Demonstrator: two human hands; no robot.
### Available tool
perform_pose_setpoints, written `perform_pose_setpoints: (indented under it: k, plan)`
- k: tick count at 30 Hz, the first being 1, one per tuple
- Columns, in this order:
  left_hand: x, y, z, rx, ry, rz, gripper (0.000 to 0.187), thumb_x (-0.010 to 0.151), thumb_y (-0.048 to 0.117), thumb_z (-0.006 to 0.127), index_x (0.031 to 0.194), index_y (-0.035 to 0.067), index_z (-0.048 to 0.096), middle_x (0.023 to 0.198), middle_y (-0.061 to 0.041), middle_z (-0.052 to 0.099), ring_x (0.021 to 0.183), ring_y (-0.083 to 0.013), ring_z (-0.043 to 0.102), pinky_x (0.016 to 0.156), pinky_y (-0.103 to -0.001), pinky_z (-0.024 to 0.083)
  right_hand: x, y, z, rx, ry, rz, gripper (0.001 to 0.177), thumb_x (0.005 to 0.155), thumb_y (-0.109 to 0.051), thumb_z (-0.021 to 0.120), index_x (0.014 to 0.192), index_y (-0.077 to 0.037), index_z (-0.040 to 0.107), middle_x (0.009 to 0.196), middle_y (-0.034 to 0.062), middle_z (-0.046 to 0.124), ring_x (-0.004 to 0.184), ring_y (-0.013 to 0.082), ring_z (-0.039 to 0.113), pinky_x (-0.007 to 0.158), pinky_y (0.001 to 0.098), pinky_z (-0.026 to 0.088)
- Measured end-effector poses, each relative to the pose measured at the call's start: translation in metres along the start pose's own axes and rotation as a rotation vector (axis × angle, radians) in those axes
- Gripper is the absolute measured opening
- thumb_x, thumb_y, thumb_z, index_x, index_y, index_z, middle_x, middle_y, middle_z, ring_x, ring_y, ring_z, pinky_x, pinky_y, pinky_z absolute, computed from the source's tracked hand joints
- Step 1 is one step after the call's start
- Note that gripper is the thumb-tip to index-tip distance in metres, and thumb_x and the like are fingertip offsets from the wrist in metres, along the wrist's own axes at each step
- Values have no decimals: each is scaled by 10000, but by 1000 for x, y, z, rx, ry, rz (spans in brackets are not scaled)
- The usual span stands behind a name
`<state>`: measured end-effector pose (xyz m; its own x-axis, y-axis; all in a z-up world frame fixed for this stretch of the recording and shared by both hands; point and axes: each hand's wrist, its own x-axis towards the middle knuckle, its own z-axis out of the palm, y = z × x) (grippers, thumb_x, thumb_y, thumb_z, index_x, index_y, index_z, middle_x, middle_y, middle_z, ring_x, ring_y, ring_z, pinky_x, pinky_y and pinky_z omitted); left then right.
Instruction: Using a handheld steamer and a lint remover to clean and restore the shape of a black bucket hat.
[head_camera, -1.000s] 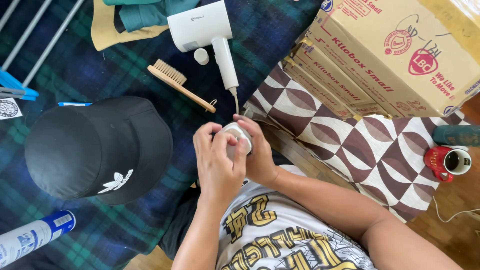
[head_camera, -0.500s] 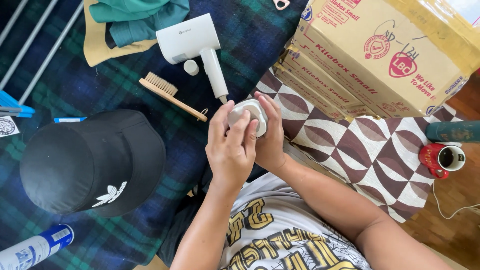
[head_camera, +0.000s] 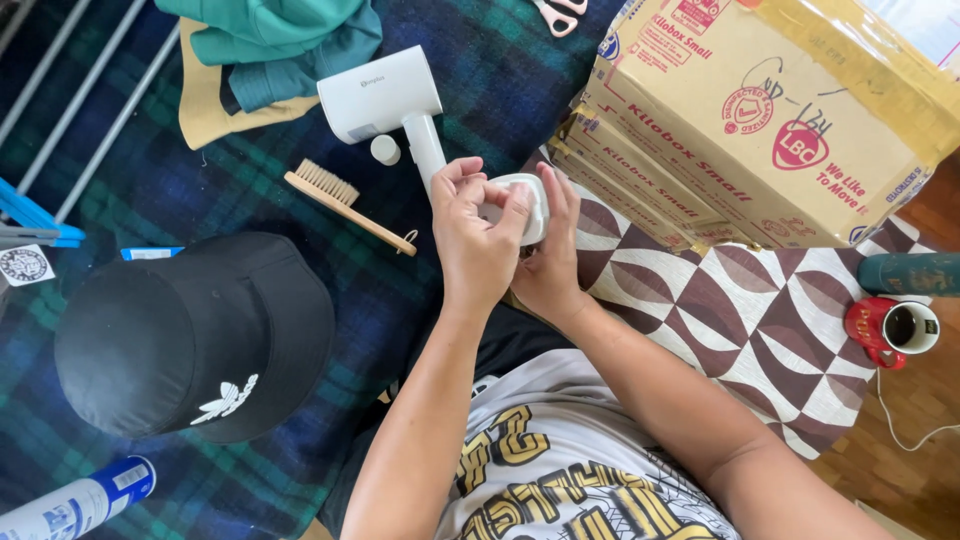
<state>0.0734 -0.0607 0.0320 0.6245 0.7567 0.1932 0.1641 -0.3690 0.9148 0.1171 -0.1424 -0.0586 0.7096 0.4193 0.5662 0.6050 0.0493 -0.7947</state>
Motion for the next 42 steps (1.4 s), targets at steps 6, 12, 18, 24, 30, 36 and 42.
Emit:
perform_pose_setpoints:
  k: [6,12,18,24,30,36,42]
  plan:
    - [-2,16,1,-157,-62,-66,173,819,162,835,762,35,732,1384,-117,524,1278,-282,560,1058,-437,500,7,-7,-8,1,52,66,836,918,-32,810,1580,-27,300,1537,200,375,1490,386,339,1238,453,286]
    - [-7,4,-2,-236,-72,-146,219,808,129,863,895,79,669,1448,-106,473,1396,-343,505,1126,-456,438,7,-16,-6,35,65,108,830,931,-13,792,1597,-60,300,1551,167,367,1491,357,349,1234,430,306]
    - [-6,4,-8,-252,-239,-176,239,872,166,824,984,162,613,1400,-90,548,1336,-359,586,1071,-442,496,8,-18,-13,70,46,110,915,906,-20,831,1611,-38,249,1532,173,361,1457,327,365,1206,423,333]
    - [-12,16,-1,-147,-296,63,56,984,182,719,1024,220,715,1471,-106,489,1334,-416,575,1085,-539,477,10,-17,-30,100,-10,115,949,893,-32,839,1605,31,214,1523,226,368,1439,362,385,1187,449,343]
    - [-17,21,10,-162,-398,124,78,1001,226,709,1079,226,718,1497,-132,479,1386,-423,540,1129,-560,437,14,-13,-61,59,0,71,978,876,-95,871,1590,70,224,1506,255,401,1402,393,451,1137,479,427]
    - [-19,20,30,-497,-323,-4,115,1008,194,699,1106,140,723,1526,-136,492,1287,-232,597,1049,-375,536,1,-3,-106,97,-40,66,1150,757,-263,945,1603,42,229,1534,269,432,1314,367,571,977,429,589]
    - [-20,46,49,-601,-455,-57,95,962,28,711,1034,79,677,1559,-137,428,1297,-240,602,981,-348,606,-73,37,-185,-33,169,164,509,818,-126,860,1241,79,664,1005,186,748,774,255,757,697,350,638]
